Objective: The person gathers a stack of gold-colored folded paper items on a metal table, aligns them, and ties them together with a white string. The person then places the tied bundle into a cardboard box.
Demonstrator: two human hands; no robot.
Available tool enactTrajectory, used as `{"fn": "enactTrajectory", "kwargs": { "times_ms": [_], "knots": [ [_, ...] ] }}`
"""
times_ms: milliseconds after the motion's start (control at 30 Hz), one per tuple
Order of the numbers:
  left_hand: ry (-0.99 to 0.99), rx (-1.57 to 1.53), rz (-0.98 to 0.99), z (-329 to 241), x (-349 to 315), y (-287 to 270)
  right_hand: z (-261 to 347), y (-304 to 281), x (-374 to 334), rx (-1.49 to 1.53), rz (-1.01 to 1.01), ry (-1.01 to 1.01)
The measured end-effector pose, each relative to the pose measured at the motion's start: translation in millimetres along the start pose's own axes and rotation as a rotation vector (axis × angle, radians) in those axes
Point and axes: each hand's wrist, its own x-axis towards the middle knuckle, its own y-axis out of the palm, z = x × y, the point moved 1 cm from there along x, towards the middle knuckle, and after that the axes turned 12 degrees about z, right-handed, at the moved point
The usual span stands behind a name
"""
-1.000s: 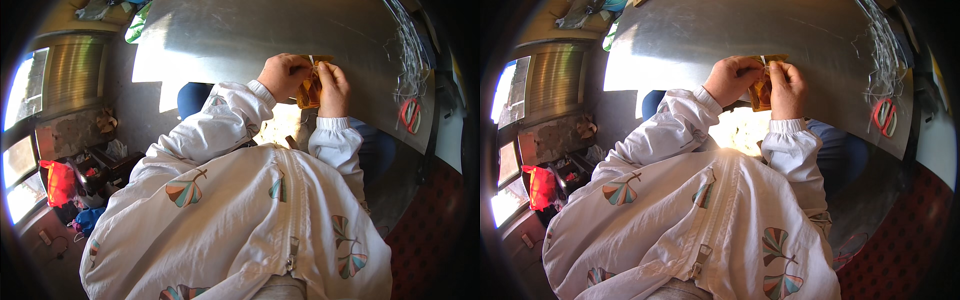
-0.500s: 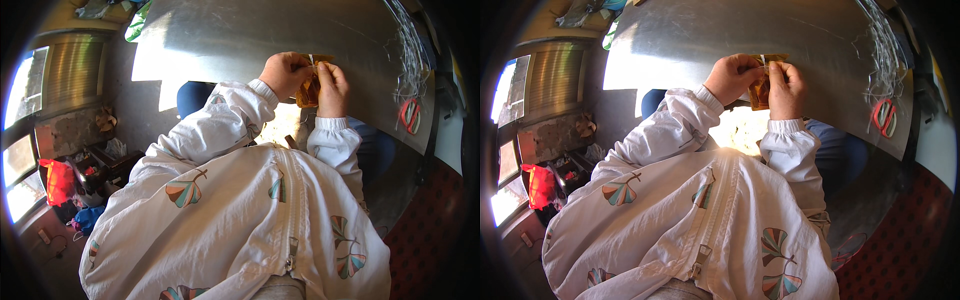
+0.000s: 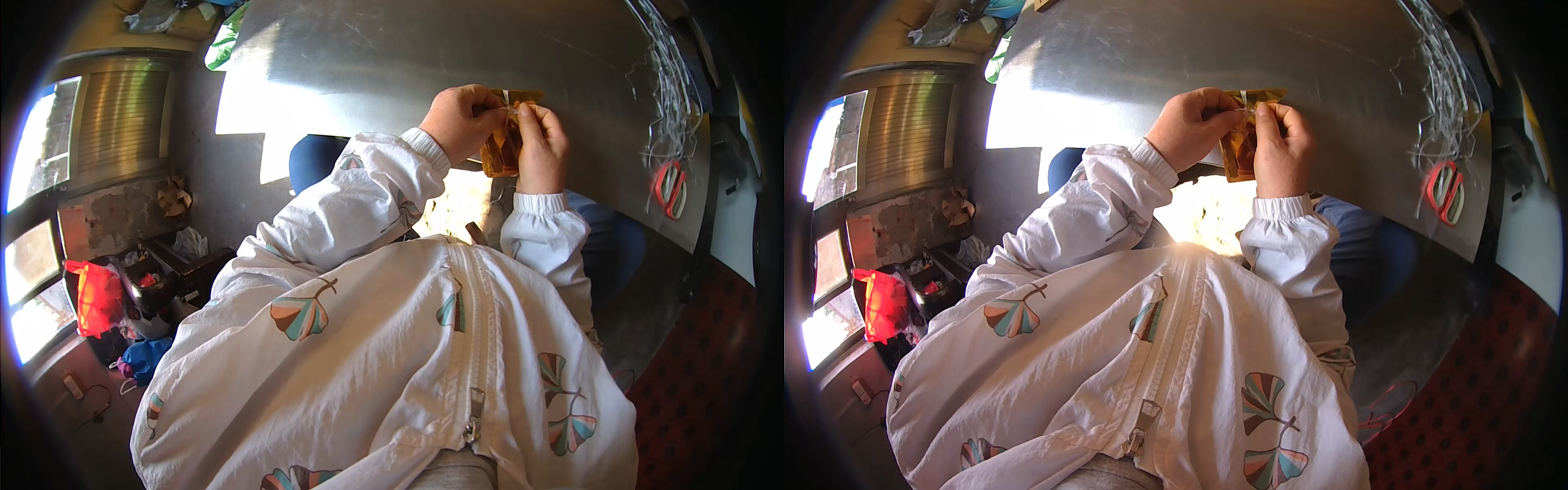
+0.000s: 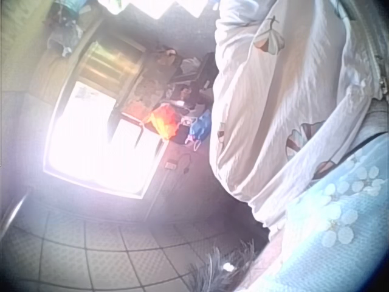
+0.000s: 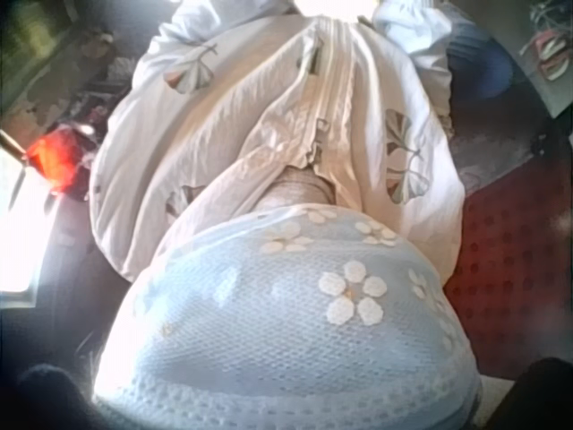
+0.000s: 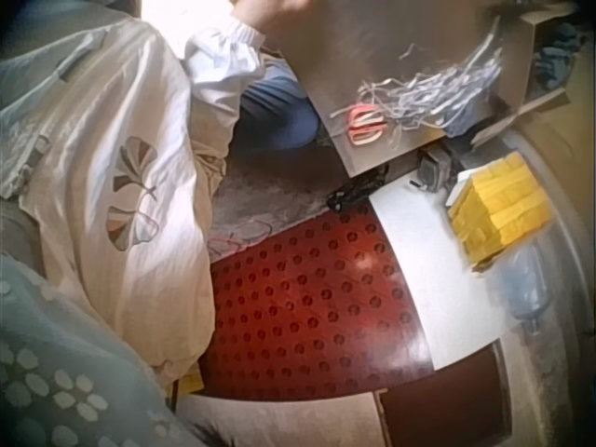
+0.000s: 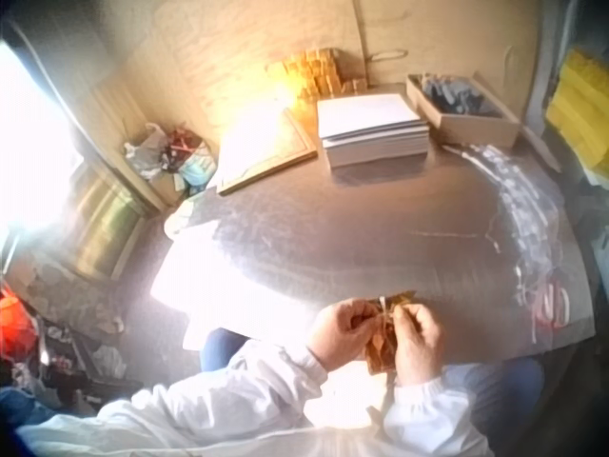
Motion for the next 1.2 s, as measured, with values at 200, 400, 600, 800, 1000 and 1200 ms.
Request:
{"fn": "enactTrajectory", "kwargs": {
  "times_ms": [200,400,600,800,1000,1200],
  "knots": [
    [0.009,-0.021,-0.008,0.7,1.3,1.4,5.7,2.7,-4.8,0.063,-0.001,-0.017],
    [0.026,-0.042,-0.02,0.1,0.0,2.1,0.4,0.6,-2.2,-0.139,0.005,-0.064],
    [0.029,-0.047,-0.027,1.2,0.1,2.5,-4.7,-0.9,-0.3,-0.159,0.0,-0.036],
    [0.035,-0.158,0.042,6.3,-0.8,-2.2,-5.4,-1.4,1.2,-0.178,-0.011,-0.032],
    [-0.036,-0.312,-0.004,6.2,0.3,0.7,-4.1,-0.5,0.9,-0.153,-0.015,-0.036],
    [-0.044,-0.364,-0.027,9.9,0.7,2.0,-4.6,0.8,0.9,-0.109,-0.008,0.002]
  ]
}}
